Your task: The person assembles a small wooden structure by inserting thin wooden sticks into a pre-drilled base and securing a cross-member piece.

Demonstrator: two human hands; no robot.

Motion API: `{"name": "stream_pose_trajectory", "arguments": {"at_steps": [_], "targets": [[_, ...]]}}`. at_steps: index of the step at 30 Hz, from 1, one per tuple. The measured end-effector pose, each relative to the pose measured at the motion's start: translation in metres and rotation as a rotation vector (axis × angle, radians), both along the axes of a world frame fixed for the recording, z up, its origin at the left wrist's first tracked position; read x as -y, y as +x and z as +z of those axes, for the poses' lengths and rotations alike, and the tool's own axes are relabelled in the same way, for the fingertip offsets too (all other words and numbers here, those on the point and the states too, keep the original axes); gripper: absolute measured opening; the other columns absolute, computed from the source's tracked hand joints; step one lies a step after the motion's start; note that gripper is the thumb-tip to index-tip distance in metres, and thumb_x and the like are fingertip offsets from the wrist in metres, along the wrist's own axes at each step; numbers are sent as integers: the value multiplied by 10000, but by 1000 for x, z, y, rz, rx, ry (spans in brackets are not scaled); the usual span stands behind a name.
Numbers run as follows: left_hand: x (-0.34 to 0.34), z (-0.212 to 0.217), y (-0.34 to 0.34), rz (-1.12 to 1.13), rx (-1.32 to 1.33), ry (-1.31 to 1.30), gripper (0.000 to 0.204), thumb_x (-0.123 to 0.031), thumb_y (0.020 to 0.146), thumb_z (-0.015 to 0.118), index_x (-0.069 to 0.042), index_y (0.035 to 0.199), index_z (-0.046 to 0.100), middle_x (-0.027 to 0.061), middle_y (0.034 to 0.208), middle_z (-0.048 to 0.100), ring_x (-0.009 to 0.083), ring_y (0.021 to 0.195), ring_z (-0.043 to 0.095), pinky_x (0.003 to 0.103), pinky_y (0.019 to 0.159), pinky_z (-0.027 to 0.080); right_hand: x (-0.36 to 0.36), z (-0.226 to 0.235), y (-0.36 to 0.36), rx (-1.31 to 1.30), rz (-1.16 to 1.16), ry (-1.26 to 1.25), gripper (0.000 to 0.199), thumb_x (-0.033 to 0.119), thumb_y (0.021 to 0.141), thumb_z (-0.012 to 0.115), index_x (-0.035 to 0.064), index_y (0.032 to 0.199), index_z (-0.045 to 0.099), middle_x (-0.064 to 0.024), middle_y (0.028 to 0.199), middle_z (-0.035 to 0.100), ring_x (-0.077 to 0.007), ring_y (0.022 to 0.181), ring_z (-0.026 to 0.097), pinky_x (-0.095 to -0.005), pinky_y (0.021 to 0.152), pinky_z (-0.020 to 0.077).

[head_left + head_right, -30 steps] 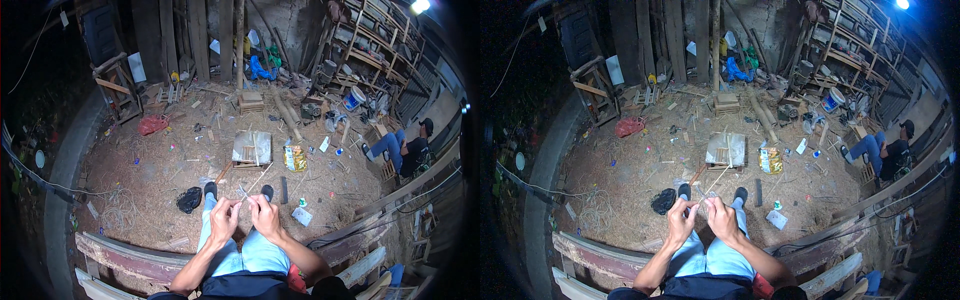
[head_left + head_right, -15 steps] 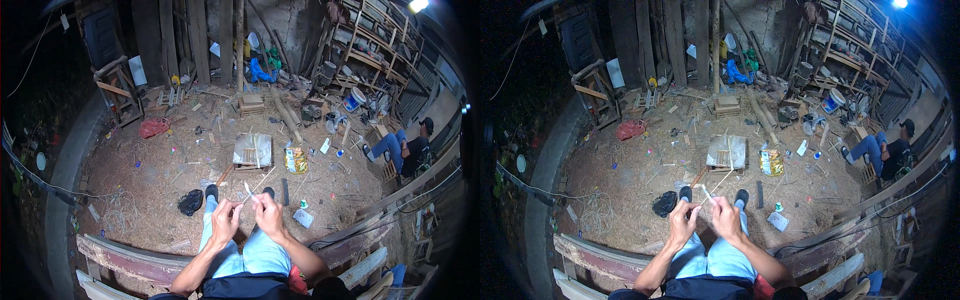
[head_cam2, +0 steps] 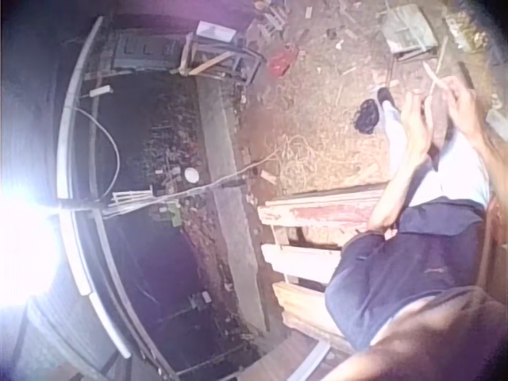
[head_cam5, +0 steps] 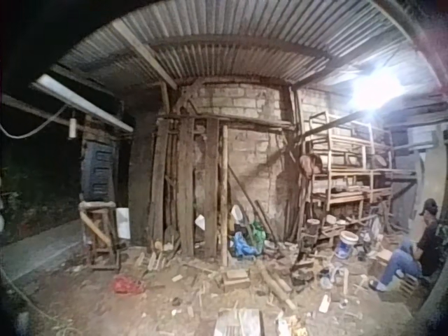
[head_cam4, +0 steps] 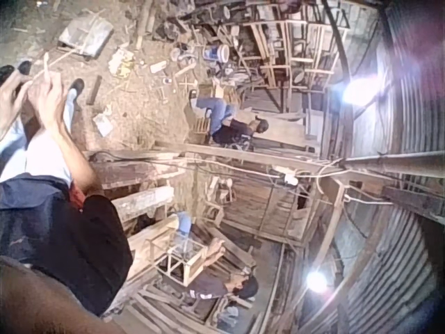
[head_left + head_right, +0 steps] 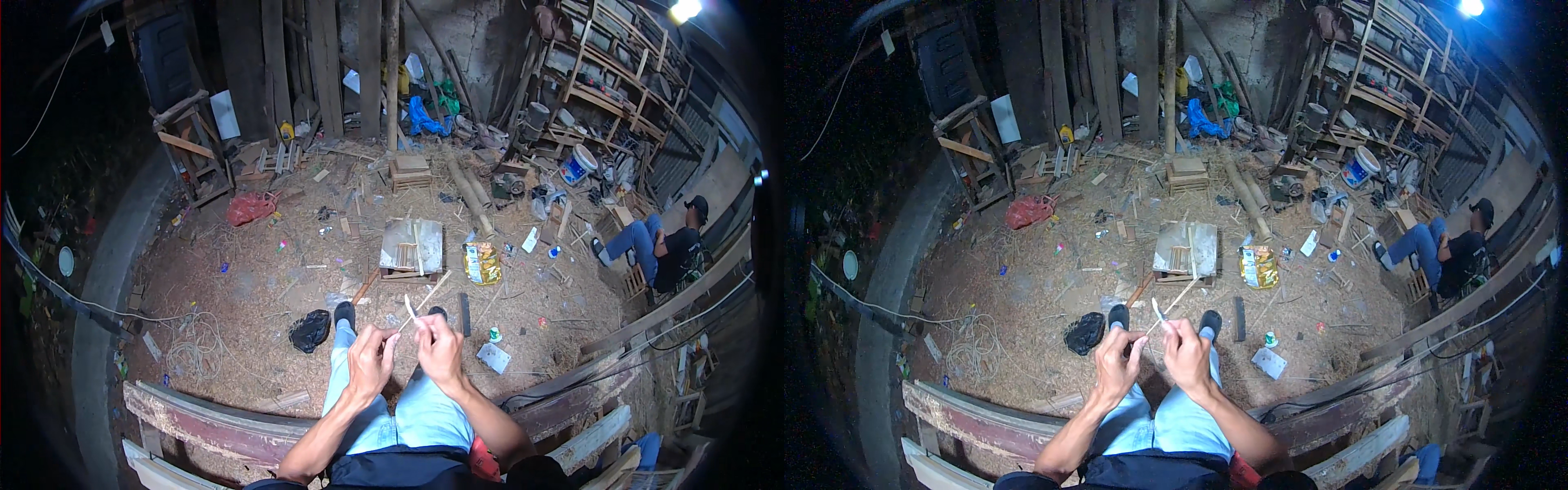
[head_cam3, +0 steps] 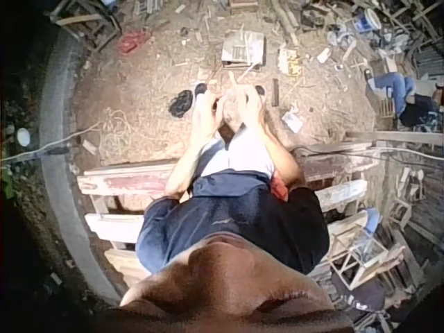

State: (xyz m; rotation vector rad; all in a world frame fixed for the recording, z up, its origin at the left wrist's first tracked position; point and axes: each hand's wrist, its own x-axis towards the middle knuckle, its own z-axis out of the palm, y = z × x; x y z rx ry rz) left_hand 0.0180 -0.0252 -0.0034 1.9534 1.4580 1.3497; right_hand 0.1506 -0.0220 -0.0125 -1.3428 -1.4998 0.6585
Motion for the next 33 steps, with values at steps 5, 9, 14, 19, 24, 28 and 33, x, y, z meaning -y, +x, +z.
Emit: {"name": "stream_pose_trajectory", "arguments": {"at_steps": [5,9,14,19,24,28,33], "targets": [[0,-4,-1,-7,0,-15,77,-26,783,630,4,853,624,123,685,515,251,570,520,342,522,416,-1,-6,1,50,-28,44,53,22,851,531,-12,882,557,-140,662,614,-262,574,631,-342,493,481],[-3,-7,0,-6,15,33,78,-33,785,634,10,850,622,118,679,510,238,557,512,336,515,411,3,-2,-4,51,18,87,49,20,859,528,-8,864,568,-101,614,606,-176,540,625,-292,469,465],[-1,-4,0,-15,87,-70,89,-51,798,632,17,856,629,109,675,518,199,552,511,315,513,407,1,6,-3,31,-24,43,49,23,864,526,-10,878,560,-96,616,603,-166,556,628,-289,476,471],[1,-1,-6,-29,152,-197,91,-58,792,643,19,840,644,89,683,541,153,578,506,277,537,406,-4,4,1,13,-20,69,60,52,874,535,-7,874,547,-127,647,610,-217,553,635,-317,467,472],[-4,0,-7,-32,182,-241,103,-73,796,644,18,842,647,86,693,553,149,591,508,274,549,409,3,-5,-2,43,77,114,58,49,868,544,-8,873,549,-122,638,606,-223,546,631,-317,472,474],[-6,-1,-7,-48,166,-213,124,-88,813,632,16,876,655,93,694,547,158,575,502,283,533,403,1,-1,-1,26,50,115,41,29,862,532,-5,869,553,-123,637,605,-234,549,632,-321,474,474],[-5,2,-9,-46,157,-217,92,-70,792,643,15,827,643,79,681,549,145,606,513,268,570,413,-4,-4,4,31,48,122,63,43,871,517,-6,889,552,-129,650,615,-228,554,637,-322,475,479]]}}
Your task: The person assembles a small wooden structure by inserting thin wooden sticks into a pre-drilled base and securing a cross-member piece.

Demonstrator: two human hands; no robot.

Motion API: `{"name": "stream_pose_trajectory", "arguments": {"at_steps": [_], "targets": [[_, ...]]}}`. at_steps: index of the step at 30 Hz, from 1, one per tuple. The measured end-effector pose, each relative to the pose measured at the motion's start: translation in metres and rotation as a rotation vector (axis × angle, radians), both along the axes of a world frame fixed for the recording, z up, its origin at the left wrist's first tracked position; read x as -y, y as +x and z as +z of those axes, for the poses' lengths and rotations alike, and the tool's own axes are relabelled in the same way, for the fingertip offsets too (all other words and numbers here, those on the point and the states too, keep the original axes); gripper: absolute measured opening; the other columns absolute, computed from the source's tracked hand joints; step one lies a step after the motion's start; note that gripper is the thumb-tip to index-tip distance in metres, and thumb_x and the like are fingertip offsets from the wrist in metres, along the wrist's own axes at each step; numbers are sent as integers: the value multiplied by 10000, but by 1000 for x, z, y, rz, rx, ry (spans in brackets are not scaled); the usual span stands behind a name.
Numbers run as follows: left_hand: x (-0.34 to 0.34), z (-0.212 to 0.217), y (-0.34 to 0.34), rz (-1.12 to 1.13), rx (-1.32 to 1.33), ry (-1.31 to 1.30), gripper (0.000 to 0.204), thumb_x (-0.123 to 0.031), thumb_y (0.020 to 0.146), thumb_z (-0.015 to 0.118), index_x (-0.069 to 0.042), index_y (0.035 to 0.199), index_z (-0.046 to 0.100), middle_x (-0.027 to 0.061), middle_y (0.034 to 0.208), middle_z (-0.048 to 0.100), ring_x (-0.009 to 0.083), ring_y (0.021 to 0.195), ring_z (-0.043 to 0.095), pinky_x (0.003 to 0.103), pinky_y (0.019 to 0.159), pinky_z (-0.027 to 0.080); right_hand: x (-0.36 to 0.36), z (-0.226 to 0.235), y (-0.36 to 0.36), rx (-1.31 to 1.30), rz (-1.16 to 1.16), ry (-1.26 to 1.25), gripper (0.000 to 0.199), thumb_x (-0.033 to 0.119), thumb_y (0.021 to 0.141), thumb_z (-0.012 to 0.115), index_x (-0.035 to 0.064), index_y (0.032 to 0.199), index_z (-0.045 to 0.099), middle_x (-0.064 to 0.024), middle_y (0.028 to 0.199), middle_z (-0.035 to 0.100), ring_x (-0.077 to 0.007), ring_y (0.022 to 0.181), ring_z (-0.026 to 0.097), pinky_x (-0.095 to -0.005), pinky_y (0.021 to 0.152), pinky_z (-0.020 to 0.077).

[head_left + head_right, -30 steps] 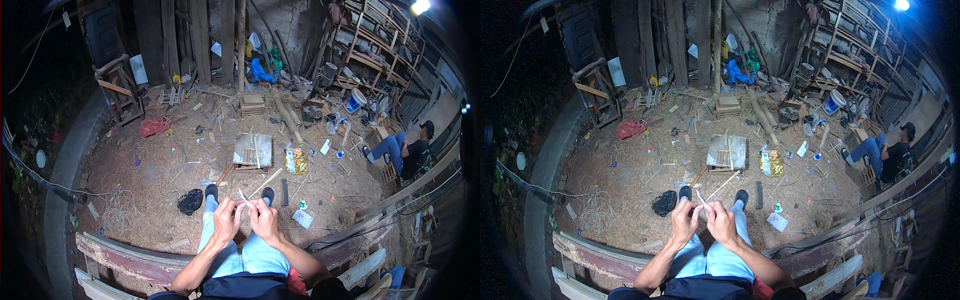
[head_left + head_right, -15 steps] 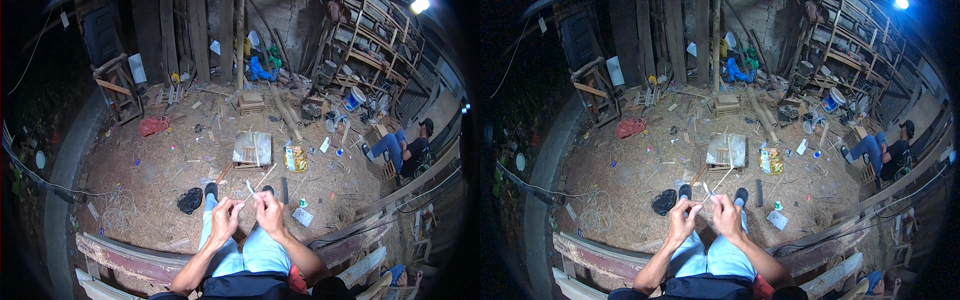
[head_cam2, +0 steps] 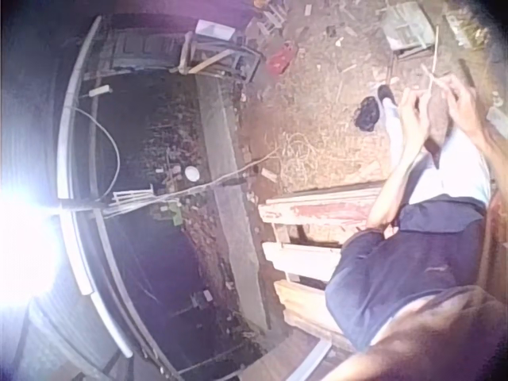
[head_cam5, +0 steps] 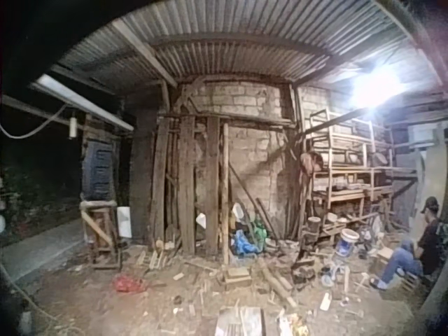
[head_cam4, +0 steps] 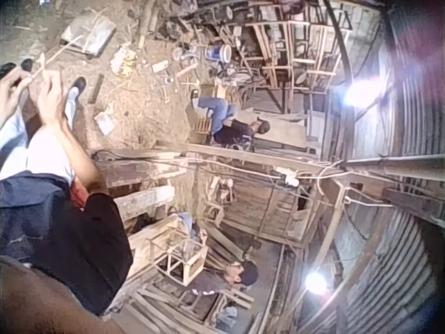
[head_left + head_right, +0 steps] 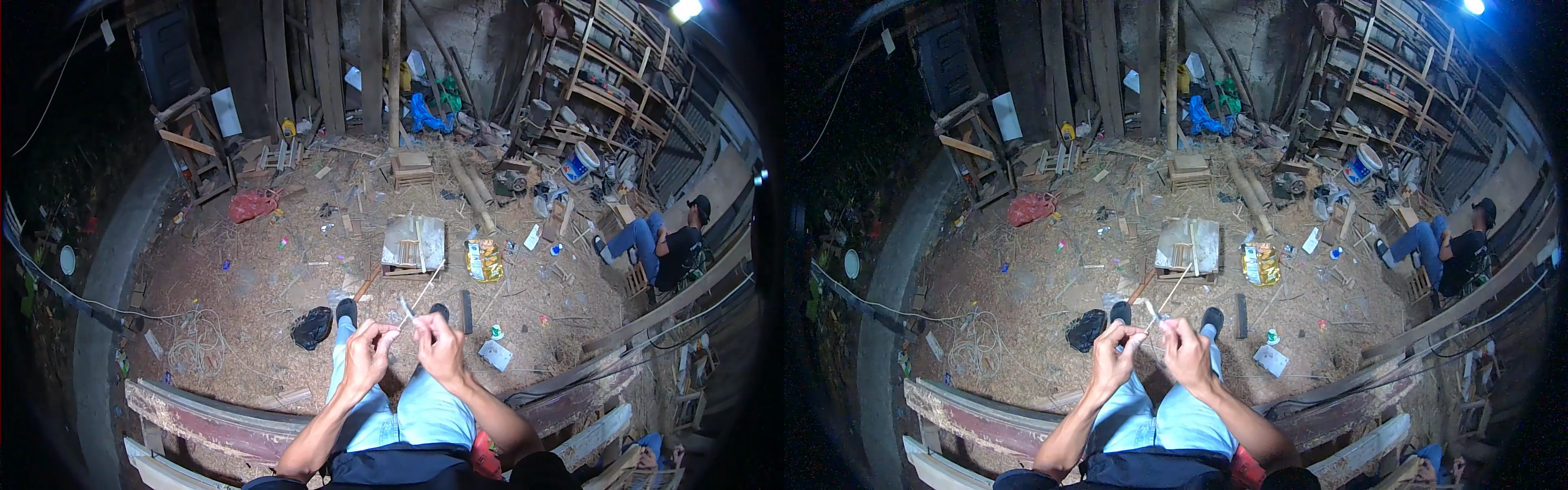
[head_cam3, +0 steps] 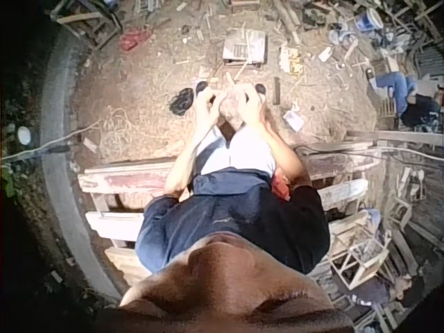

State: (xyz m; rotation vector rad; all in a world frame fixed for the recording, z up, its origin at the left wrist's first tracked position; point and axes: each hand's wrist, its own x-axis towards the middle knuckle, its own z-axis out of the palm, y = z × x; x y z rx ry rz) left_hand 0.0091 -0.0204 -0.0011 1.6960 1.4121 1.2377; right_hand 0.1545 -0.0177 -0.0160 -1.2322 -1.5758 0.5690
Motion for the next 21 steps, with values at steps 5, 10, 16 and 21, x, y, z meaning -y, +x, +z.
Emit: {"name": "stream_pose_trajectory", "arguments": {"at_steps": [5,10,16,21], "targets": [[0,0,0,3,-15,10,92,-67,789,646,17,827,640,80,665,532,148,599,510,265,567,409,2,9,2,-3,-15,-46,53,26,863,534,-14,896,548,-150,665,618,-239,567,643,-323,475,482],[-1,-3,-2,-6,-12,2,87,-66,790,647,12,828,640,80,670,533,150,594,509,267,561,408,3,-3,2,74,38,73,63,52,866,549,-11,874,544,-156,674,617,-267,578,640,-333,490,487],[-1,-3,0,-16,-7,-5,89,-70,787,651,7,830,643,81,678,539,153,594,514,271,557,411,4,-3,2,50,31,26,62,53,868,541,-8,876,548,-153,678,619,-266,589,642,-341,509,491],[-1,-1,-1,-40,-24,41,108,-80,802,640,13,854,647,101,687,545,170,560,499,294,519,393,5,-4,-4,48,45,8,53,41,865,534,-7,882,546,-143,661,613,-256,572,639,-338,485,479]]}}
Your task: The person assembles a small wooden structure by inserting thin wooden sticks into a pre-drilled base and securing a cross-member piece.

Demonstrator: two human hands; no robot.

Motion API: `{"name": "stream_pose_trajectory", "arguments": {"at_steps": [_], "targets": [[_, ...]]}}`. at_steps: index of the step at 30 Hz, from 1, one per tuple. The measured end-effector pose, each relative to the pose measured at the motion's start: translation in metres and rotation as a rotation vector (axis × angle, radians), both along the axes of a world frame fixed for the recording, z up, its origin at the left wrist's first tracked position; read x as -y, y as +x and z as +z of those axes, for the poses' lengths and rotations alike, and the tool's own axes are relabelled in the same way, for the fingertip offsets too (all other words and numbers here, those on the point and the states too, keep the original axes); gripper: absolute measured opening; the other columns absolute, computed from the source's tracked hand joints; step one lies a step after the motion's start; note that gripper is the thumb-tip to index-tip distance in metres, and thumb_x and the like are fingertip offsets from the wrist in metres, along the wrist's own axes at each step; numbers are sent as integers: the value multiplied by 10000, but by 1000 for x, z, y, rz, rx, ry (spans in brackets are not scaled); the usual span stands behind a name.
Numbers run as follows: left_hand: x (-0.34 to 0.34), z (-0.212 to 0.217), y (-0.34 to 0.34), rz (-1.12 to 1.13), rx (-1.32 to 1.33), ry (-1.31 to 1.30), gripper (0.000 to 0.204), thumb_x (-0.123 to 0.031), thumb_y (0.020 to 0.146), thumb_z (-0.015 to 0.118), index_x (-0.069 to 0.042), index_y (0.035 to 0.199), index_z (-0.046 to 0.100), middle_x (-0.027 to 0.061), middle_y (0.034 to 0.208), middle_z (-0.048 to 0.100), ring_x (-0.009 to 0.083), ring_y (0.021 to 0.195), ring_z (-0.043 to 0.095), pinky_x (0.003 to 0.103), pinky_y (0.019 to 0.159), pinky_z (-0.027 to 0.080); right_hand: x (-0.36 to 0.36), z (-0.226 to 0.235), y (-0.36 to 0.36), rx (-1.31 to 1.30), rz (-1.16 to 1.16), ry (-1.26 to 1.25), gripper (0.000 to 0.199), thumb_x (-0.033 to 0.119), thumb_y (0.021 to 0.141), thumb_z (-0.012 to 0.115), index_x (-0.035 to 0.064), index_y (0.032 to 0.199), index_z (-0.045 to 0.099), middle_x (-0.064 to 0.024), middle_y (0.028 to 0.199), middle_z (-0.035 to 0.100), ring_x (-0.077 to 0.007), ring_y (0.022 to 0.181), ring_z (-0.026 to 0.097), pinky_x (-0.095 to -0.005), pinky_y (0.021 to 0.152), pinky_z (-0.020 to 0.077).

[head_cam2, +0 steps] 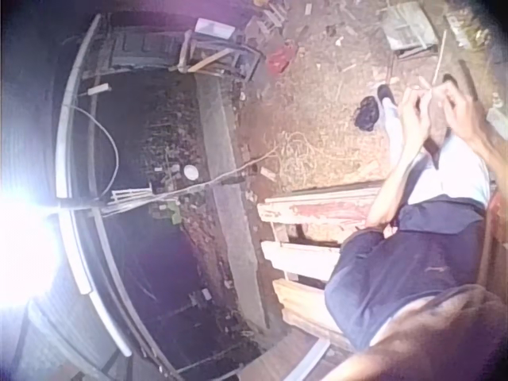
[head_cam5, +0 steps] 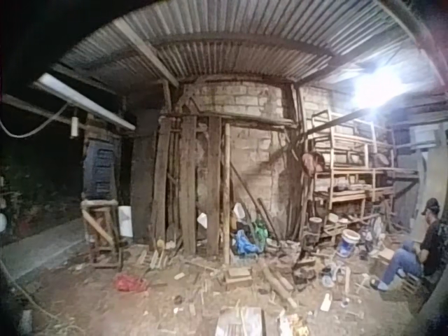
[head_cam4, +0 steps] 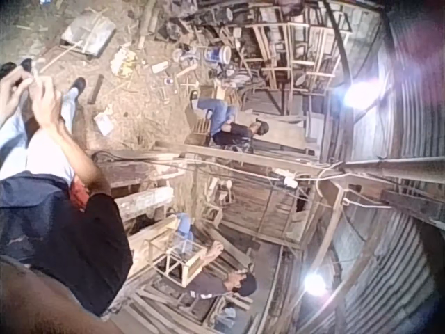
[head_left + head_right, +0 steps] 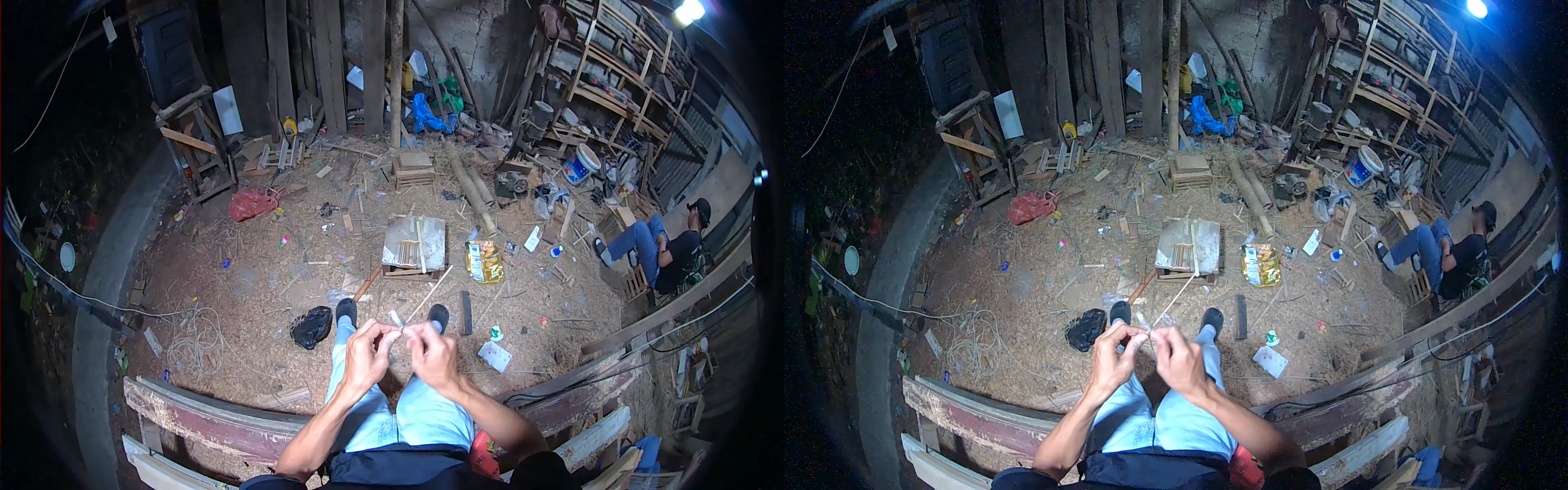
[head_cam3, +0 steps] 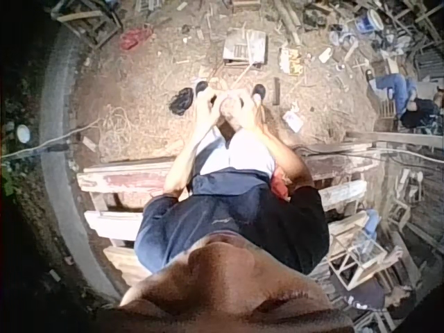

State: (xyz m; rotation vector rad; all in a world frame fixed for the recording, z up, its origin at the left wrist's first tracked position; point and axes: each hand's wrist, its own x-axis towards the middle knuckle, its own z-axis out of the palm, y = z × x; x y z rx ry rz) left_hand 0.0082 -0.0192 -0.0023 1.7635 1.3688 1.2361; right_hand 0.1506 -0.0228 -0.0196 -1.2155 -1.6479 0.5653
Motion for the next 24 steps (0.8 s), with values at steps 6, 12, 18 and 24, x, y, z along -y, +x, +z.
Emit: {"name": "stream_pose_trajectory", "arguments": {"at_steps": [6,12,18,24], "targets": [[2,5,0,-25,-13,-6,104,-76,806,629,13,859,645,103,693,543,177,564,496,298,523,392,-3,10,3,-79,-87,-54,41,36,865,542,-1,878,552,-111,616,599,-213,541,630,-309,463,467],[0,0,-2,-40,-15,-10,104,-74,814,617,16,860,640,110,707,556,183,594,522,293,542,406,-4,14,3,-87,-115,-37,35,17,859,531,-13,871,544,-137,634,604,-227,552,636,-317,461,464],[0,-1,-2,-48,46,-41,111,-85,798,631,18,836,640,100,705,563,178,617,535,284,567,418,-3,14,4,-51,-105,-4,45,33,858,538,-6,878,544,-146,646,599,-268,565,636,-331,474,475],[-1,3,-2,-38,8,-2,100,-77,807,630,16,842,647,107,704,566,179,584,528,290,541,414,0,7,1,-33,-50,26,51,5,852,520,-11,889,551,-148,674,620,-250,577,645,-326,477,488]]}}
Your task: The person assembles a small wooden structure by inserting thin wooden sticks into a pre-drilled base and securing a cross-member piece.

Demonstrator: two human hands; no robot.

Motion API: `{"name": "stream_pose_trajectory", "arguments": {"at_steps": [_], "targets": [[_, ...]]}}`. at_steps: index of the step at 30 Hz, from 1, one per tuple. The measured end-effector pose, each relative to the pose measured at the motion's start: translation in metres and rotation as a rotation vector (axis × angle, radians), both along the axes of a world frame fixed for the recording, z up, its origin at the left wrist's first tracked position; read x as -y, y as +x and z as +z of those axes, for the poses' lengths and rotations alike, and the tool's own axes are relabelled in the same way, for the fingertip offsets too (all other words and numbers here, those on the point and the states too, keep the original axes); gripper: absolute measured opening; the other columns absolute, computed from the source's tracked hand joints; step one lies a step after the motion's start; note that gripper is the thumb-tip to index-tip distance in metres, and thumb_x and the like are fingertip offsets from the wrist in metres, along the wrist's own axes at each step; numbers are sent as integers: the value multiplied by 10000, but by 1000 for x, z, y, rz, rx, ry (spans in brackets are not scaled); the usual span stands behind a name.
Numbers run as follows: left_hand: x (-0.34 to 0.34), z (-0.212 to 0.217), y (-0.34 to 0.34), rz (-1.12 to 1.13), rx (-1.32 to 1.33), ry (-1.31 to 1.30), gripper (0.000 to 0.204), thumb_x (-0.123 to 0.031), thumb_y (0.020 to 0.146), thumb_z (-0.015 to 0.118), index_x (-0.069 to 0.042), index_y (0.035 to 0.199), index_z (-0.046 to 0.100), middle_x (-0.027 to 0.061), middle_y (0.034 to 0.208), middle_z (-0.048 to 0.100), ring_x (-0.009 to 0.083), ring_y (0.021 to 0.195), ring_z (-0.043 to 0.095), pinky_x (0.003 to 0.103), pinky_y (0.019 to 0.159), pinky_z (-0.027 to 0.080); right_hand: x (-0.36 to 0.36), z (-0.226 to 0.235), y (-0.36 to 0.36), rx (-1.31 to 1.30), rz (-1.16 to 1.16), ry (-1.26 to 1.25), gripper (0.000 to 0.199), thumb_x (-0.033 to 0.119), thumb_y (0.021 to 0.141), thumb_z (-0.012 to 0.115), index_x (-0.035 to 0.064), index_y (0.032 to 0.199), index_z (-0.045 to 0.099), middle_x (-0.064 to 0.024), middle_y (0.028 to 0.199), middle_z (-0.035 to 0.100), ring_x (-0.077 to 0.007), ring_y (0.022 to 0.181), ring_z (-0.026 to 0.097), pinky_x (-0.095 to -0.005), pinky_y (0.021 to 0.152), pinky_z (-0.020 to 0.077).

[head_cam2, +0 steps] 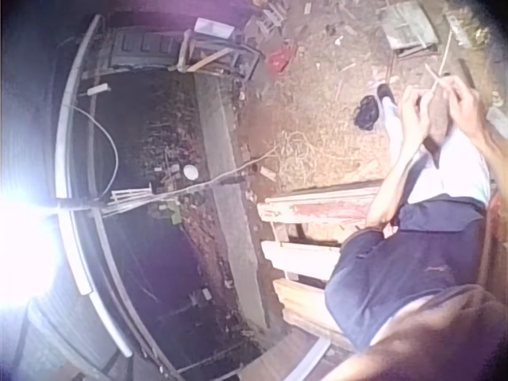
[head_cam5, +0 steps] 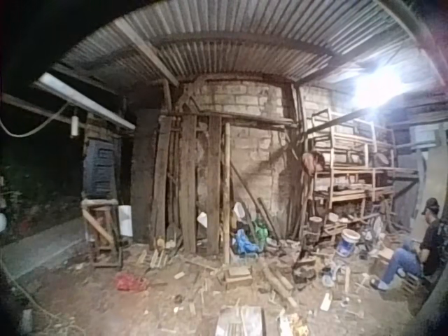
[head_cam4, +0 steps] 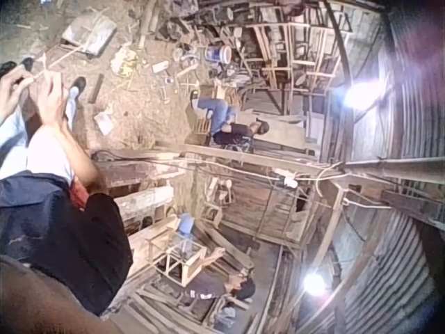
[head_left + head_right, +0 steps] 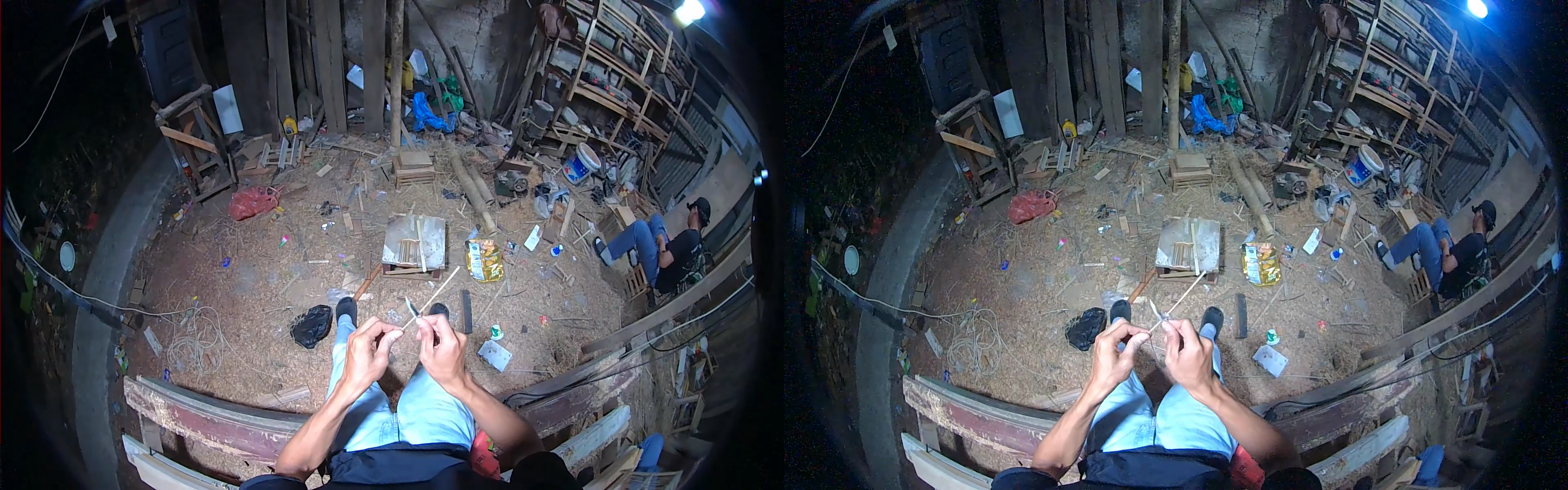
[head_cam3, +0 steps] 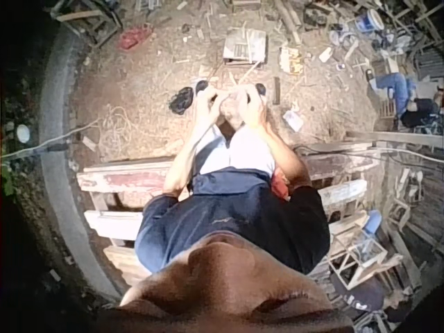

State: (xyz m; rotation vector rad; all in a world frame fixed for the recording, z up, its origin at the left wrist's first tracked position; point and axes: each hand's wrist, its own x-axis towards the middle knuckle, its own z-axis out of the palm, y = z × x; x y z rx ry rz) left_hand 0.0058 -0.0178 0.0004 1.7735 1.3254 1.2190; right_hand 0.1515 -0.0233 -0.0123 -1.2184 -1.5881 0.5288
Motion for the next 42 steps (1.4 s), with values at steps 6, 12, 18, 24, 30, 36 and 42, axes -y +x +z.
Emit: {"name": "stream_pose_trajectory", "arguments": {"at_steps": [6,12,18,24,30,36,42], "targets": [[-1,-6,-2,24,-4,1,86,-49,770,654,12,829,647,90,683,552,163,611,526,274,562,414,-4,4,4,-2,-58,-37,34,15,856,524,-3,879,541,-148,680,621,-293,595,642,-336,481,485],[-3,-5,-1,28,-14,71,78,-58,778,653,4,825,647,105,680,549,194,565,515,302,521,405,3,-4,-3,56,4,51,43,29,863,533,7,882,564,-109,649,619,-203,560,640,-302,481,484],[-1,-3,-2,14,-29,58,71,-42,769,656,2,823,644,105,683,549,192,568,517,296,516,401,2,5,-1,-5,-23,-29,28,12,852,532,-9,868,537,-154,666,612,-298,577,628,-356,489,481],[-4,-3,-1,3,-13,73,80,-59,777,648,7,823,643,106,686,554,191,575,525,298,526,411,6,-6,-5,30,20,9,45,21,860,534,-13,883,551,-164,691,617,-298,602,637,-353,504,488],[-3,-1,-1,17,-11,54,89,-64,775,655,4,832,649,107,685,554,192,577,528,300,533,416,4,-3,-7,30,7,40,39,20,860,532,-10,883,543,-161,691,616,-292,610,641,-349,507,492],[-3,-3,0,22,1,11,104,-63,759,678,2,837,656,94,694,563,174,607,541,284,563,428,1,-7,-3,29,3,18,40,24,860,534,-3,889,536,-153,683,614,-308,581,629,-354,484,482],[-2,-1,-1,17,-23,14,100,-74,766,675,-9,840,659,113,727,596,193,620,565,293,564,443,2,-3,-2,36,8,20,37,19,857,530,-3,886,536,-153,687,615,-305,606,636,-355,493,484]]}}
